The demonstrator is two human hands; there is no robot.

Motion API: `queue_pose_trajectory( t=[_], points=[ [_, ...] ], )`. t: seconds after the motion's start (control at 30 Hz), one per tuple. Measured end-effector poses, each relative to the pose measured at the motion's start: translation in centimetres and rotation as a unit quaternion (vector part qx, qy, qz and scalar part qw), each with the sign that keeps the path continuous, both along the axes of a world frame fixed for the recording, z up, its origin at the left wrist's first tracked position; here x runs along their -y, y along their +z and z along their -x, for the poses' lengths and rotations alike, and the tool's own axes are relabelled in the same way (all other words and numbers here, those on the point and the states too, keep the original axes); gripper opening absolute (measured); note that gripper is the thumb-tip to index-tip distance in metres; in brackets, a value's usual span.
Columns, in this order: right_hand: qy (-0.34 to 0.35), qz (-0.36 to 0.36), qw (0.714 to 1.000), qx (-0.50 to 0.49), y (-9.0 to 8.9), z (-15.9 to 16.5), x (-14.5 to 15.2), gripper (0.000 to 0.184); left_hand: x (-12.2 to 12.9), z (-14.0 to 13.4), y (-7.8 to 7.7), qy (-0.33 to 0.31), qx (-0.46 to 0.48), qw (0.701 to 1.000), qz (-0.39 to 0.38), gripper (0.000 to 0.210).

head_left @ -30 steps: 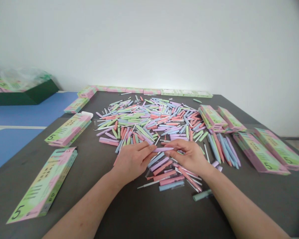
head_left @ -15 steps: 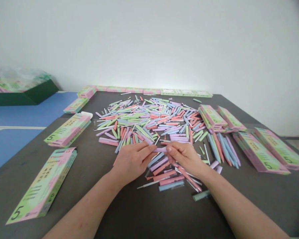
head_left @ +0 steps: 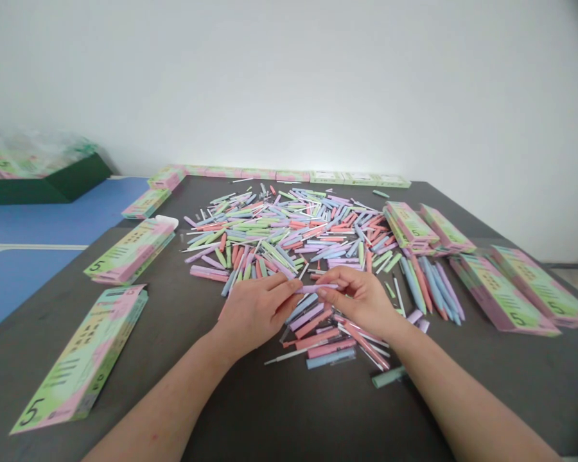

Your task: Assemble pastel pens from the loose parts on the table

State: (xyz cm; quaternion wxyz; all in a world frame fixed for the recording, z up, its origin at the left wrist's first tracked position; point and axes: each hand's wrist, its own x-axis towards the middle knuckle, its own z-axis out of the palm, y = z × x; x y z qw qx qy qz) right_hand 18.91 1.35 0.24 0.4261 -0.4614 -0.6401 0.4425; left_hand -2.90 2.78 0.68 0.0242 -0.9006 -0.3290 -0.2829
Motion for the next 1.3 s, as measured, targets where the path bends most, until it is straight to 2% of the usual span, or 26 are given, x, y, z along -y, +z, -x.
queue_pose_trajectory(
  t=[0.17,0.4,0.57,0.83,1.1,1.3],
  points=[
    [0.024,0.046,0.996,-0.068,0.26,0.13,-0.2,0.028,-0.01,0.04,-0.03,0.0,-0.005,1.0,0.001,0.019],
    [0.023,0.048,0.995,-0.089,0.38,0.11,-0.21,0.025,-0.01,-0.02,-0.04,0.002,-0.012,1.0,0.008,0.02],
    [0.03,0.096,0.989,-0.108,0.23,0.15,-0.21,0.03,0.01,0.0,-0.04,-0.001,-0.005,1.0,0.001,0.02],
    [-0.011,0.046,0.994,-0.101,0.58,-0.13,-0.51,0.028,-0.02,-0.12,0.21,0.001,0.005,0.999,0.034,0.026],
    [0.002,0.057,0.992,-0.113,0.43,-0.23,-0.52,0.024,0.15,-0.11,0.24,0.004,-0.007,0.999,0.037,0.025],
    [-0.009,0.057,0.992,-0.116,0.71,-0.02,-0.49,0.031,0.04,-0.27,0.32,0.012,-0.005,0.999,0.049,0.021]
  ],
)
